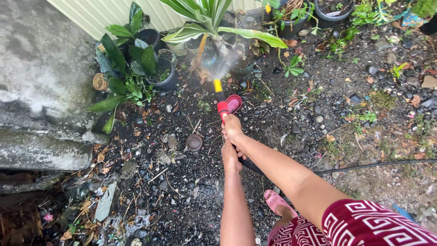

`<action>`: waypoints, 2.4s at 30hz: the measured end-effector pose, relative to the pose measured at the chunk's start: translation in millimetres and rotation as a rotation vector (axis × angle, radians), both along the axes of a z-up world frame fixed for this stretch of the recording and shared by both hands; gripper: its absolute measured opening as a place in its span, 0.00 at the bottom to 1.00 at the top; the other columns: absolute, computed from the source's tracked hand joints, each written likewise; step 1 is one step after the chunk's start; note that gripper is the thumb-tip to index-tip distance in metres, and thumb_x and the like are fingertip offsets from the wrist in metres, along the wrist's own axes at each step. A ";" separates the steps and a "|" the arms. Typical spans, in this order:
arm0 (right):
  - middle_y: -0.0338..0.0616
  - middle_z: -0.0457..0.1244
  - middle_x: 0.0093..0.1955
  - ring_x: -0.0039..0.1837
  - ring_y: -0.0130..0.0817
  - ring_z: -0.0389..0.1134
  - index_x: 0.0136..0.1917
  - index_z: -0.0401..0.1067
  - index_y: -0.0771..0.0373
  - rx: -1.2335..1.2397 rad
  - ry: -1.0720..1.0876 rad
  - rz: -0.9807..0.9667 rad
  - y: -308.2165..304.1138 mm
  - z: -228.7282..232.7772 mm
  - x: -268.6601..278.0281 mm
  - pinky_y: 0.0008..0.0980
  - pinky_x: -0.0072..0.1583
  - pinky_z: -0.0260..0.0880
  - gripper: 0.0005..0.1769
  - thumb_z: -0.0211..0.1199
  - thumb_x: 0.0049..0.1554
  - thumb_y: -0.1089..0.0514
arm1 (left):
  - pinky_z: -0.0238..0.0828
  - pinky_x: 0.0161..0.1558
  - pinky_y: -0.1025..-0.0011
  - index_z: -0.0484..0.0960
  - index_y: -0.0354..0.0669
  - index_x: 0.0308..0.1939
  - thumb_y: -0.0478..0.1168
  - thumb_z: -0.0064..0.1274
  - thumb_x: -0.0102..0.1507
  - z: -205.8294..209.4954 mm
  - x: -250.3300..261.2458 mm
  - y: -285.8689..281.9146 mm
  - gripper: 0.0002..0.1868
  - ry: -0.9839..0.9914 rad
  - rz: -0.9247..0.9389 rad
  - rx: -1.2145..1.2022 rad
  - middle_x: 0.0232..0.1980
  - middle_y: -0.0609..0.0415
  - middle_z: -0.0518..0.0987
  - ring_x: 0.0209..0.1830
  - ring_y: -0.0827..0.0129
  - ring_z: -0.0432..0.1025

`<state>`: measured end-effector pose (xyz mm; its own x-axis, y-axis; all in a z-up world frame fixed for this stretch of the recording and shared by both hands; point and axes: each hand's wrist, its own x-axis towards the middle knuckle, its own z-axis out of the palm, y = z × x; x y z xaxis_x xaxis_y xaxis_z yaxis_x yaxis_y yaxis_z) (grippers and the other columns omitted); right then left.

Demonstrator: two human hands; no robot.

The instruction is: The person uses a hose with a spray nozzle to water various potted plants and garden areas by hand.

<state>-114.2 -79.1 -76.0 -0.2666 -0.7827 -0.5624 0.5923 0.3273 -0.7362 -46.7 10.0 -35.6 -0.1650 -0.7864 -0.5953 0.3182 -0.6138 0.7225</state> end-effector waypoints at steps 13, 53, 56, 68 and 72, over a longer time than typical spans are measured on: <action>0.37 0.59 0.30 0.27 0.27 0.58 0.43 0.69 0.63 -0.230 0.256 0.569 -32.8 6.3 139.3 0.32 0.28 0.57 0.15 0.57 0.63 0.49 | 0.75 0.32 0.72 0.75 0.40 0.52 0.50 0.36 0.72 45.0 61.3 5.2 0.18 0.107 0.606 -0.043 0.39 0.55 0.76 0.32 0.73 0.74; 0.34 0.57 0.29 0.26 0.25 0.54 0.44 0.67 0.61 -0.127 0.110 0.230 -5.3 4.4 68.0 0.30 0.27 0.51 0.16 0.57 0.64 0.46 | 0.59 0.20 0.73 0.76 0.41 0.43 0.50 0.39 0.72 -34.1 40.7 4.3 0.17 0.097 0.316 -0.085 0.28 0.60 0.71 0.21 0.76 0.65; 0.34 0.56 0.29 0.25 0.25 0.53 0.44 0.66 0.58 -0.079 0.057 0.098 2.5 -13.7 26.6 0.30 0.26 0.49 0.14 0.56 0.64 0.46 | 0.56 0.15 0.72 0.74 0.42 0.40 0.54 0.37 0.72 -26.9 9.4 10.5 0.20 0.045 0.192 0.011 0.23 0.60 0.68 0.15 0.75 0.61; 0.34 0.56 0.30 0.26 0.25 0.52 0.46 0.63 0.55 0.000 0.028 -0.095 26.6 -10.3 -56.9 0.29 0.26 0.50 0.10 0.50 0.64 0.48 | 0.52 0.13 0.72 0.69 0.44 0.35 0.58 0.32 0.74 -23.4 -46.2 12.9 0.25 -0.026 -0.108 -0.001 0.18 0.63 0.63 0.10 0.76 0.55; 0.32 0.55 0.30 0.26 0.24 0.52 0.46 0.63 0.54 -0.118 0.022 -0.007 7.0 19.1 -29.2 0.28 0.26 0.48 0.08 0.55 0.62 0.49 | 0.52 0.13 0.72 0.72 0.44 0.38 0.57 0.32 0.73 -9.7 -30.7 4.6 0.23 0.052 0.011 -0.089 0.19 0.62 0.63 0.10 0.76 0.55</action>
<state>-143.4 -72.1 -56.9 -0.2829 -0.8411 -0.4609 0.5778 0.2341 -0.7819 -77.4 14.6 -45.3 -0.1847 -0.8378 -0.5138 0.3631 -0.5439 0.7565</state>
